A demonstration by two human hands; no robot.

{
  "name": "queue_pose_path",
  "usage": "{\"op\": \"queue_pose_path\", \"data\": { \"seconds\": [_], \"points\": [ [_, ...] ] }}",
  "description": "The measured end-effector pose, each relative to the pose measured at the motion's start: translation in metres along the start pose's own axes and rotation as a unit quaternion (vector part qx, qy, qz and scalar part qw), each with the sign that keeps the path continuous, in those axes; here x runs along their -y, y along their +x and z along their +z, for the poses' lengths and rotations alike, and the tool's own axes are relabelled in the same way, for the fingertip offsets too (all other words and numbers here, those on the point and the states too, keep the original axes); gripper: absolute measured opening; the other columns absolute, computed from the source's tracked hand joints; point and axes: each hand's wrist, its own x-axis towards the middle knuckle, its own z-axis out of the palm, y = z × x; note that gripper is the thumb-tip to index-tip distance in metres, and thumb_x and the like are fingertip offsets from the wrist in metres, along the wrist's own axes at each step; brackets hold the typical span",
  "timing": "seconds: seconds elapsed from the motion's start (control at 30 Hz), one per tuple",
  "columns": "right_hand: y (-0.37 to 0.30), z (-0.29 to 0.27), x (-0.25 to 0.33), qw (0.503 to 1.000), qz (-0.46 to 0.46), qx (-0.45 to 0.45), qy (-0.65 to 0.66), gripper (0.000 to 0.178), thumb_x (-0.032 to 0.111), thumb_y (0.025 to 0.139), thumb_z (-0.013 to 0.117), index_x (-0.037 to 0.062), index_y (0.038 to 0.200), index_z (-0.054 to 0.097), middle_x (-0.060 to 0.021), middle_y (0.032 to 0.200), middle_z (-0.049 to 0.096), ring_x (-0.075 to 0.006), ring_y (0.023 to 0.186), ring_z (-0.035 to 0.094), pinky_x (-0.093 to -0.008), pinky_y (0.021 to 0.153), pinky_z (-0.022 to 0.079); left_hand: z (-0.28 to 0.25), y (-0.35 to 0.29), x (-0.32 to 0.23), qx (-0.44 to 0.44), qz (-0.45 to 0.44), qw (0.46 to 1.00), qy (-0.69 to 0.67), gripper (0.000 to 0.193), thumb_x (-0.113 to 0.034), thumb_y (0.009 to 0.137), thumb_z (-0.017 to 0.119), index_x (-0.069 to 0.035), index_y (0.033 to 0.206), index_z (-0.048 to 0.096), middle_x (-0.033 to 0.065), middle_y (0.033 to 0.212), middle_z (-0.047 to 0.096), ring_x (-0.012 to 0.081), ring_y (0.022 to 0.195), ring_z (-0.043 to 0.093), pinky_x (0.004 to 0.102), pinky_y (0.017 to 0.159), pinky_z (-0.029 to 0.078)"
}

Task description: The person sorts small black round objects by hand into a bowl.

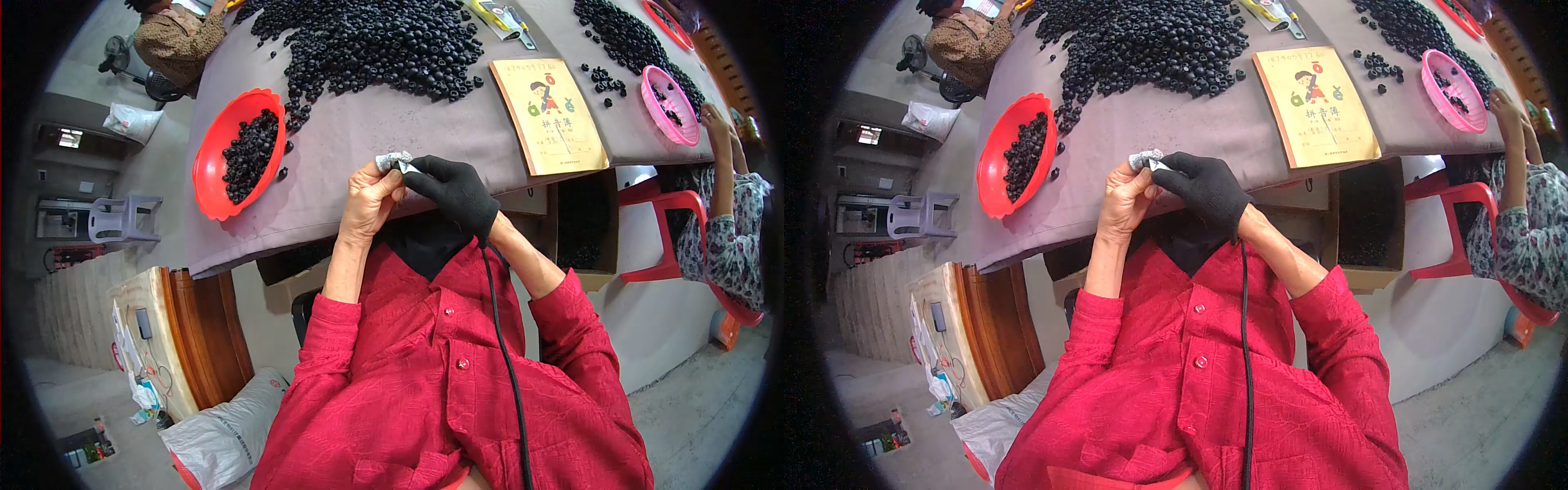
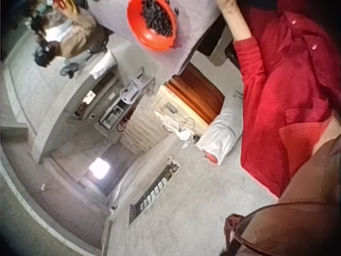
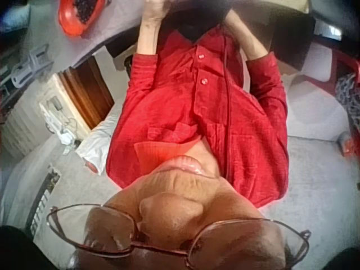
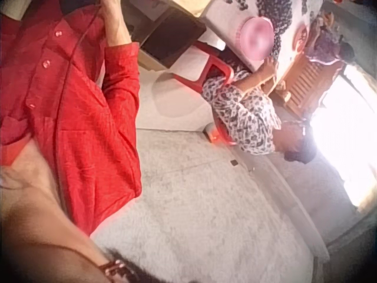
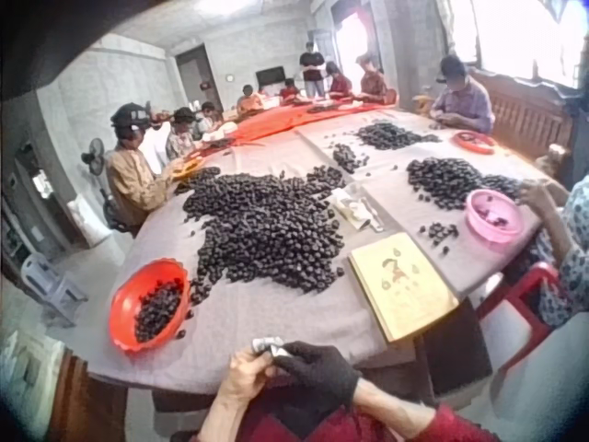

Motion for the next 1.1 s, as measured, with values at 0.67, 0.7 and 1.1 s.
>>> {"op": "queue_pose_path", "data": {
  "seconds": [0.67,0.7,1.1],
  "points": [
    [-0.005,0.002,-0.001,0.999,-0.046,-0.007,0.007,0.033,0.029,0.086,0.056,0.0026,0.106,0.059,-0.0109,0.088,0.065,-0.0130,0.080,0.060,-0.0282,0.073,0.047,-0.008,0.003,0.003,0.018,-0.013,0.997,-0.073,0.019,-0.009,0.085,0.058,-0.004,0.104,0.060,-0.0014,0.074,0.057,0.0059,0.057,0.045,0.0204,0.053,0.036],
    [-0.005,0.002,0.001,0.999,-0.039,-0.005,0.005,0.033,0.029,0.086,0.056,0.0027,0.106,0.059,-0.0111,0.088,0.065,-0.0135,0.080,0.061,-0.0284,0.073,0.047,-0.010,0.002,0.004,0.022,-0.012,0.997,-0.071,0.019,-0.009,0.085,0.058,-0.004,0.103,0.060,-0.0015,0.073,0.056,0.0058,0.056,0.045,0.0209,0.053,0.036],
    [-0.004,0.002,-0.002,0.999,-0.030,0.007,0.012,0.033,0.028,0.086,0.056,0.0025,0.106,0.059,-0.0122,0.090,0.065,-0.0144,0.084,0.060,-0.0296,0.075,0.046,-0.007,0.000,0.000,0.025,-0.020,0.997,-0.068,0.017,-0.011,0.085,0.058,-0.004,0.100,0.061,-0.0016,0.067,0.055,0.0063,0.054,0.045,0.0225,0.054,0.038]
  ]
}}
